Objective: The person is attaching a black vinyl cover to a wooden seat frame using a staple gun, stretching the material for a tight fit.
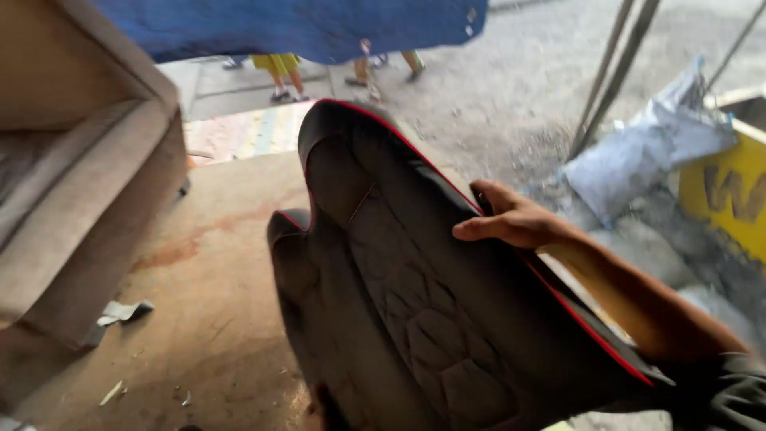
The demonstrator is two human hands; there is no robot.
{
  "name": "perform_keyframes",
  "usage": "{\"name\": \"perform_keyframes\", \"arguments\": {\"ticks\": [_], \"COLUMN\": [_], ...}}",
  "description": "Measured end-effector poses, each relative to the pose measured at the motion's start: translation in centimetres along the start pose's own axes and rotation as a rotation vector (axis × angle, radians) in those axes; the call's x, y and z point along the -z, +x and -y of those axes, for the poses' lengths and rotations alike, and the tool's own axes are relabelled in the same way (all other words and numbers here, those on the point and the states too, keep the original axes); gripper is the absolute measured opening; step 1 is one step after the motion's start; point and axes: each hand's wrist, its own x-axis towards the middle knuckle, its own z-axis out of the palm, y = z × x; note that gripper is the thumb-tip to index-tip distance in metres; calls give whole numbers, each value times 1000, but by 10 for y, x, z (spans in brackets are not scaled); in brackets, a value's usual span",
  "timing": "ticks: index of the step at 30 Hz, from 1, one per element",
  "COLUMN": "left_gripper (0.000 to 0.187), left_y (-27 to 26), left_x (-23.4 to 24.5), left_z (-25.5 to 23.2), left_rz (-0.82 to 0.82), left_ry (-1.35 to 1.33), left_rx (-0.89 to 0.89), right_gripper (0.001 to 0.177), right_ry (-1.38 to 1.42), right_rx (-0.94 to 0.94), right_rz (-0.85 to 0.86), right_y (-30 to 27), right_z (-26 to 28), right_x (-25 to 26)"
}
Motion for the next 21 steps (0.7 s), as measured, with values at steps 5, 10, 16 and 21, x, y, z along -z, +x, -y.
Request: {"name": "perform_keyframes", "arguments": {"ticks": [5,10,16,21], "left_gripper": [69,78,100,40], "left_y": [-39,-54,-71,-41], "left_x": [-43,-10,56,46], "left_z": [-173,-288,-331,-297], "left_rz": [329,545,587,798], "left_ry": [-321,-962,-746,-1041], "left_rx": [-90,-245,-385,-315], "right_gripper": [47,61,60,71], "right_ry": [-514,-680,-985,-1155], "right_rx": [239,274,390,466], "right_rz": [1,3,36,189], "right_y": [-101,-159,-182,-169], "right_z": [176,218,214,160], "right_x": [-47,-115,-199,-247]}}
